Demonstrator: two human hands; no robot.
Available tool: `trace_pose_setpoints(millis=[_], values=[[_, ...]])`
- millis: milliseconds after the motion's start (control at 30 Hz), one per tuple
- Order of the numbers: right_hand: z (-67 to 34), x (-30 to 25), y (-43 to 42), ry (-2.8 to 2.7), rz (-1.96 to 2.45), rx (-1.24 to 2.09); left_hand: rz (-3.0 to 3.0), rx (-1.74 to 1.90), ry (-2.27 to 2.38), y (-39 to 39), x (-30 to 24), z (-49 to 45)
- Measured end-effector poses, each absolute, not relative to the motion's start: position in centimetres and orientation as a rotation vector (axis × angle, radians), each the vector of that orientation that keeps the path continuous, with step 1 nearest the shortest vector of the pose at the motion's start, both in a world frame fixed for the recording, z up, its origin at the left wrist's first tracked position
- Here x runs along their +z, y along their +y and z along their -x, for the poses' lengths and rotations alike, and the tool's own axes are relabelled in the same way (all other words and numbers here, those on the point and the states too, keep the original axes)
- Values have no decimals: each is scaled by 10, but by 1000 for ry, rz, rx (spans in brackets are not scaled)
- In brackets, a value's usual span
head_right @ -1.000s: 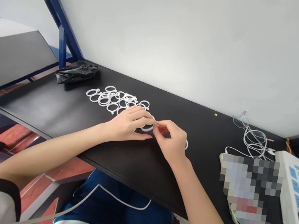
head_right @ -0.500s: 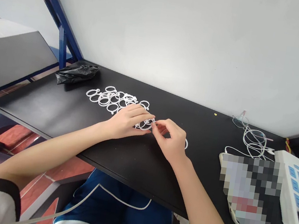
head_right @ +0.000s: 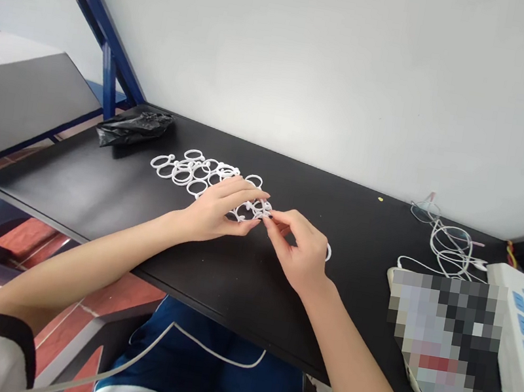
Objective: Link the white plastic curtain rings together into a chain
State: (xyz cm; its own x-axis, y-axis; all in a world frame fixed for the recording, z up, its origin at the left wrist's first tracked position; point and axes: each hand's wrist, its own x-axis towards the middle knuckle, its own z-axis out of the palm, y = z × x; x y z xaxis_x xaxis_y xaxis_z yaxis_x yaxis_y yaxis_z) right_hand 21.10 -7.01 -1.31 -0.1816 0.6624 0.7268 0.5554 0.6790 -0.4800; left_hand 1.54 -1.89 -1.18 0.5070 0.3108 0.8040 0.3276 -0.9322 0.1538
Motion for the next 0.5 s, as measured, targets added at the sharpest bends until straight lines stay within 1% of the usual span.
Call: trace_pose_setpoints(millis=[200,500], values=[[-210,-14,-71,-1842,977,121,2704,-1503,-541,-19,-11,-16],[-210,-16,-71,-1845,996,120,2773,-1442,-632,-21,-9,-15]])
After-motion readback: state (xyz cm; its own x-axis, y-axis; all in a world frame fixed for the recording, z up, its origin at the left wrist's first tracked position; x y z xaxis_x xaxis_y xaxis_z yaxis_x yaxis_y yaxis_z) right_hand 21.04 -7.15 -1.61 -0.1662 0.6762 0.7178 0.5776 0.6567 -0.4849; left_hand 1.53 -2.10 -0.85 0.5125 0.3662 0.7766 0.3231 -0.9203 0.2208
